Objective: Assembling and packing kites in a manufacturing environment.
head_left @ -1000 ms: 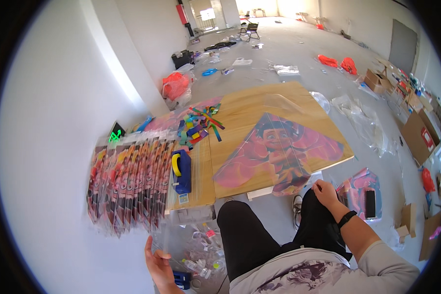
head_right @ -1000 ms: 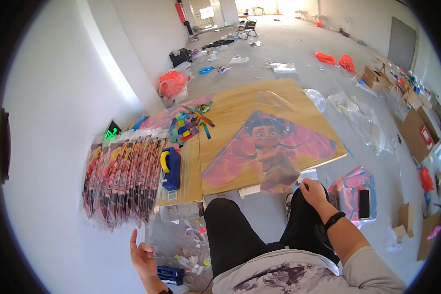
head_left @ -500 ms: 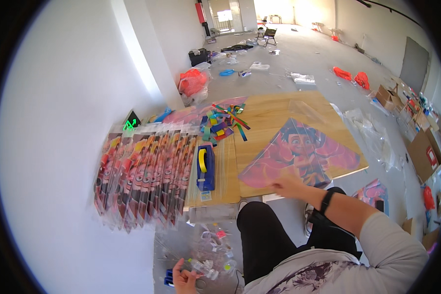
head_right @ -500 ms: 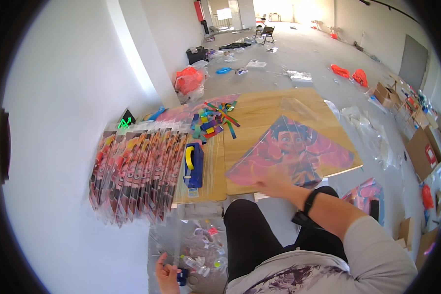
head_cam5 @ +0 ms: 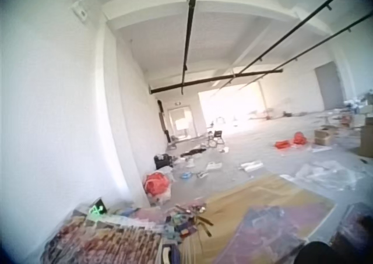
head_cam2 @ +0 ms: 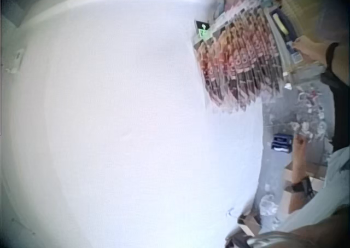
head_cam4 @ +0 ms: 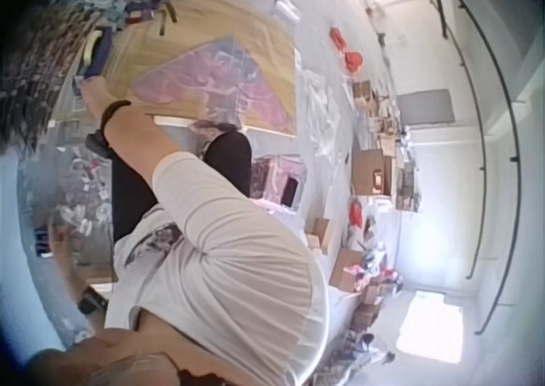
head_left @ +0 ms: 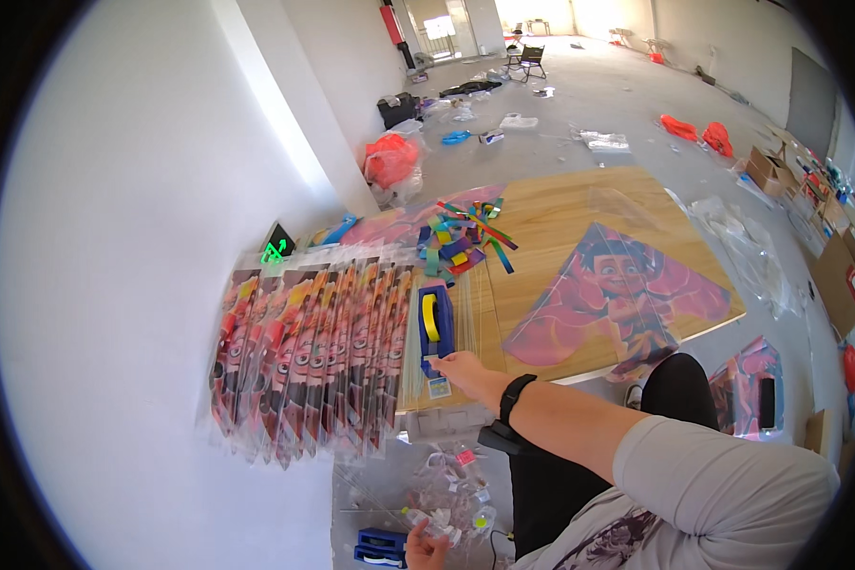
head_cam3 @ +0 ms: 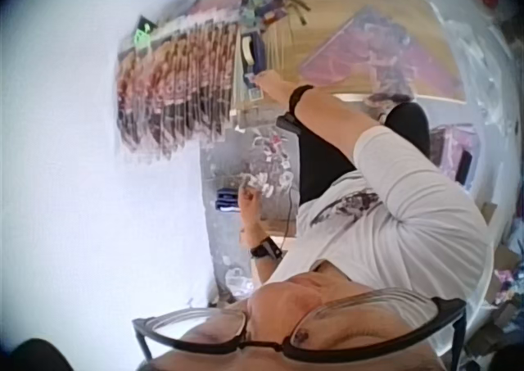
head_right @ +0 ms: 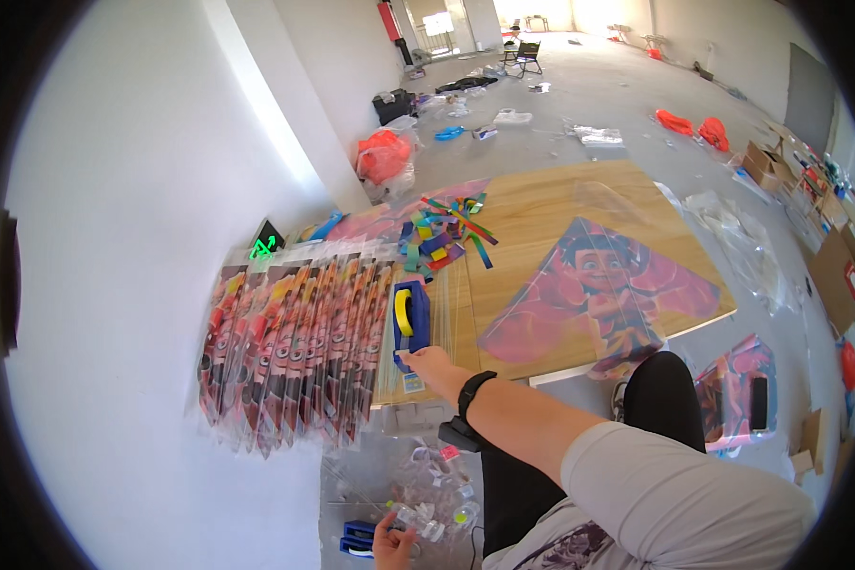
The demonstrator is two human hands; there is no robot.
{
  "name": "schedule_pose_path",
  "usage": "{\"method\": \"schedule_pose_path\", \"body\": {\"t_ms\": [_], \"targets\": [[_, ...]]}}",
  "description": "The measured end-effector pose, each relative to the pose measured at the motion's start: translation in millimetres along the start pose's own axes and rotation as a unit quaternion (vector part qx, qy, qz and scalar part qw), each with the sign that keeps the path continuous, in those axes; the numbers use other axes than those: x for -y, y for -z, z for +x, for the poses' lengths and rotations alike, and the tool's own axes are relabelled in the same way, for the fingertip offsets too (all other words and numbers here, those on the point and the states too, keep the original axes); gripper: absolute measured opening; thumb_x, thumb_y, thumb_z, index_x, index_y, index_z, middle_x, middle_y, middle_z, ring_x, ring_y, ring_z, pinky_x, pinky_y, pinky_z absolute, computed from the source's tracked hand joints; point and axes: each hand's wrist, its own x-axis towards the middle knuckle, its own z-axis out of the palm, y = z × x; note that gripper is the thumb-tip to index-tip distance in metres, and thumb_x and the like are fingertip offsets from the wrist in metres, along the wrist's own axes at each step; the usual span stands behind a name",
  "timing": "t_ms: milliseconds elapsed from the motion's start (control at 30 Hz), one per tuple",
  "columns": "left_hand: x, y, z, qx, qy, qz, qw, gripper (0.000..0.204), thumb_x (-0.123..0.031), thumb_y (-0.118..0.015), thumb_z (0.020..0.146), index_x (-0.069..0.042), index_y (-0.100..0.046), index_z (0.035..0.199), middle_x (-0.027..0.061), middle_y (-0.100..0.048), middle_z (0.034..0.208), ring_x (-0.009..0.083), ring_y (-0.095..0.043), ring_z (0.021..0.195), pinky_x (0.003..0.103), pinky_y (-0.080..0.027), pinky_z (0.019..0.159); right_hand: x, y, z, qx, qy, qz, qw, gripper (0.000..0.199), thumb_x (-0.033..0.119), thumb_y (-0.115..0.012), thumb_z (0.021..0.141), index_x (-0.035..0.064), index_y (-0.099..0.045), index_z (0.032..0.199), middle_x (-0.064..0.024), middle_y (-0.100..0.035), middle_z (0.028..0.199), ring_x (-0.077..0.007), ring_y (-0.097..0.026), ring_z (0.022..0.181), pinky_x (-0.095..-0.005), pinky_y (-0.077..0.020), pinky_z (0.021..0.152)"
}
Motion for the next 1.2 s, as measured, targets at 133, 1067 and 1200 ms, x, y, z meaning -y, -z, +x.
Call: {"method": "schedule_pose_path", "body": {"t_ms": [133, 1067, 1200], "targets": [[-9, -13, -1, -0.014, 0.028, 0.095, 0.995, 0.047, -0.008, -0.071, 0.091, -0.003, -0.059, 0.136, -0.0065, -0.05, 0.076, 0.0048, -0.043, 0.066, 0.021, -0.036, 0.057, -8, -7, 6, -0.066, 0.033, -0.05, 0.996, 0.03, 0.033, -0.077, 0.086, 0.0023, -0.076, 0.089, -0.0075, -0.071, 0.076, -0.0184, -0.065, 0.066, -0.0342, -0.0494, 0.061], [-144, -208, 51, 0.187, -0.241, 0.279, 0.91, 0.022, -0.021, -0.074, 0.091, -0.008, -0.076, 0.109, 0.0083, -0.069, 0.077, 0.0161, -0.062, 0.067, 0.031, -0.05, 0.066, 82, 352, -255, -0.142, 0.346, 0.328, 0.867, 0.012, 0.006, -0.066, 0.097, 0.0118, -0.063, 0.106, 0.0006, -0.063, 0.095, -0.012, -0.061, 0.088, -0.029, -0.0507, 0.082], [-165, -248, 40, 0.186, -0.318, 0.26, 0.893, 0.021, -0.015, -0.076, 0.088, -0.007, -0.075, 0.108, 0.0066, -0.066, 0.074, 0.0153, -0.06, 0.069, 0.03, -0.049, 0.066, 82, 394, -308, -0.104, 0.458, 0.356, 0.808, 0.017, 0.007, -0.069, 0.094, 0.0107, -0.069, 0.111, 0.0018, -0.063, 0.094, -0.0113, -0.06, 0.089, -0.0297, -0.0496, 0.082]]}}
